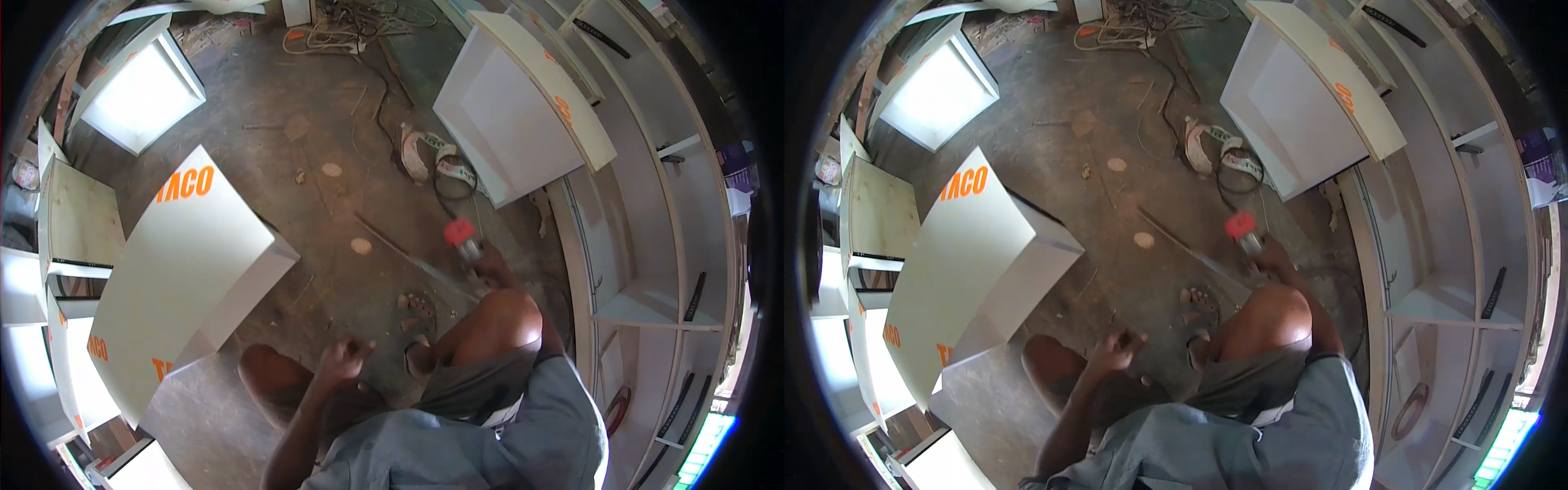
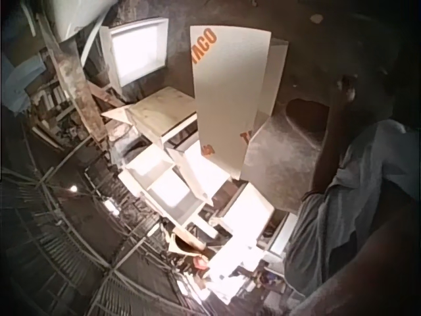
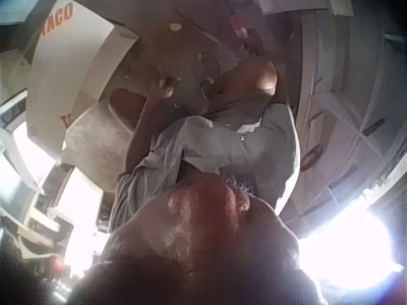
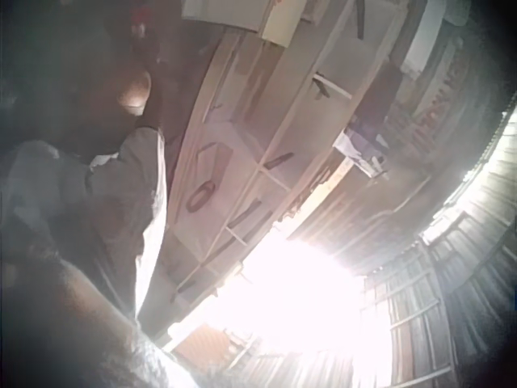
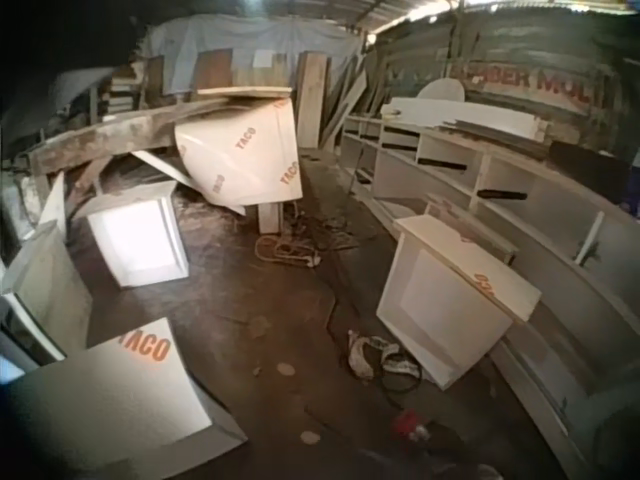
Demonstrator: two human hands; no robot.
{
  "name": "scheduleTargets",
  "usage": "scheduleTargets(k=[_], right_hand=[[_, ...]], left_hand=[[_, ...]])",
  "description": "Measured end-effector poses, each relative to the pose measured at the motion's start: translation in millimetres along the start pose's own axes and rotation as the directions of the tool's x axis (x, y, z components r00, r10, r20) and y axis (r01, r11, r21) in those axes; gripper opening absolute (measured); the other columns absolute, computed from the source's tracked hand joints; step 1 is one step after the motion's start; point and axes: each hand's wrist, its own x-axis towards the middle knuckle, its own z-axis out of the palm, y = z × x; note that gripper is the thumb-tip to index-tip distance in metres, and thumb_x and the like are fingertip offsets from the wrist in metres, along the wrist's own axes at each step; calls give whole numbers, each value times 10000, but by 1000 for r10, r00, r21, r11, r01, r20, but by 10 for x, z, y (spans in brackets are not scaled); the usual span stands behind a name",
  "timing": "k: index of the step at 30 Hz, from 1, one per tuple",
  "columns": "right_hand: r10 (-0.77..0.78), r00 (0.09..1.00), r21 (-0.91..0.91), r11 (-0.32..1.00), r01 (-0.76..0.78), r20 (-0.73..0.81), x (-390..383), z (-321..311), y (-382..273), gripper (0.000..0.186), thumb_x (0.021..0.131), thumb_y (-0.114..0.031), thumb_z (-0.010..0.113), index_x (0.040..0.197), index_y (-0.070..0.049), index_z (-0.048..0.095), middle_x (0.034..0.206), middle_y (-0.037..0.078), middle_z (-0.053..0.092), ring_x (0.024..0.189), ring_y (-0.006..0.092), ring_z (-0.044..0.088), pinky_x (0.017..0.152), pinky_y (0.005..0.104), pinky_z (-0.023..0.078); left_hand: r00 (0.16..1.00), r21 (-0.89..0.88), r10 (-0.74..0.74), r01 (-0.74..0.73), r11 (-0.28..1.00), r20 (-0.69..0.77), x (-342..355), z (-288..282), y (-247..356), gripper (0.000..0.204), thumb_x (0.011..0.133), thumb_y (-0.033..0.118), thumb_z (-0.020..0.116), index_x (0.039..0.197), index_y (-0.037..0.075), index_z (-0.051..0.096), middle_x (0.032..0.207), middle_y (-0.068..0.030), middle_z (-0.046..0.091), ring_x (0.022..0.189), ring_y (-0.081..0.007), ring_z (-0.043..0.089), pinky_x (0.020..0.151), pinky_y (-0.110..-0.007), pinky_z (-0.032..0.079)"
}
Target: The person trims the edges of multiple wooden drawer boxes and panels using a handheld router, picking up and setting down different pieces on the workshop floor.
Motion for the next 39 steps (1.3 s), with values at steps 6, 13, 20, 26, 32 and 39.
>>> scheduleTargets(k=[6, 13, 20, 26, 32, 39], right_hand=[[-289, 949, 641, 753, 146, 124, 131, -287, -1889, 593, 719, -138, 769, 1265, -28, 566, 1036, 100, 677, 866, 187, 672, 740, 347, 557], [-696, 686, 736, 347, 581, -212, -577, -771, -3596, 315, 730, -67, 748, 1011, -44, 606, 903, 46, 663, 808, 183, 666, 781, 359, 542], [-765, 542, 609, 256, 751, -347, -1109, -533, -4173, 311, 719, -32, 743, 1001, -47, 612, 916, 31, 664, 800, 155, 651, 744, 318, 526], [-764, 510, 666, 144, 732, -395, -942, -389, -4318, 408, 691, 13, 727, 1062, -47, 566, 892, 31, 658, 805, 167, 661, 758, 338, 537], [-627, 583, 693, 94, 715, -516, -590, -727, -4281, 177, 803, -15, 628, 976, -41, 597, 872, 36, 635, 767, 165, 633, 704, 335, 521], [-637, 703, 861, 119, 494, -315, -766, -737, -3951, 368, 829, -22, 655, 1172, -49, 522, 941, 40, 624, 852, 184, 655, 785, 359, 557]], left_hand=[[975, -194, 178, -201, 960, -132, 384, -300, 815, 413, 949, 401, 679, 902, -9, 684, 739, -34, 660, 711, -112, 609, 661, -312, 495], [942, -357, 190, -284, 890, -277, 440, -530, 1877, 555, 914, 515, 685, 1018, -30, 669, 830, -74, 672, 779, -133, 647, 700, -313, 521], [912, -566, 210, -385, 729, -351, 428, -509, 1945, 439, 978, 400, 623, 934, -37, 625, 734, -119, 651, 689, -251, 669, 634, -375, 499], [671, 0, 402, -514, 858, -623, 433, -572, 1285, 286, 983, 298, 574, 1045, 33, 662, 874, -229, 684, 828, -455, 653, 680, -499, 505], [830, 91, 274, -263, 960, -487, 335, -210, 9, 364, 958, 371, 612, 1101, 41, 667, 1016, -227, 691, 942, -439, 660, 796, -512, 524], [826, 358, 488, -381, 852, -283, -18, -636, 718, 649, 897, 499, 668, 1264, -35, 618, 1232, -268, 643, 1178, -361, 627, 1005, -477, 478]])
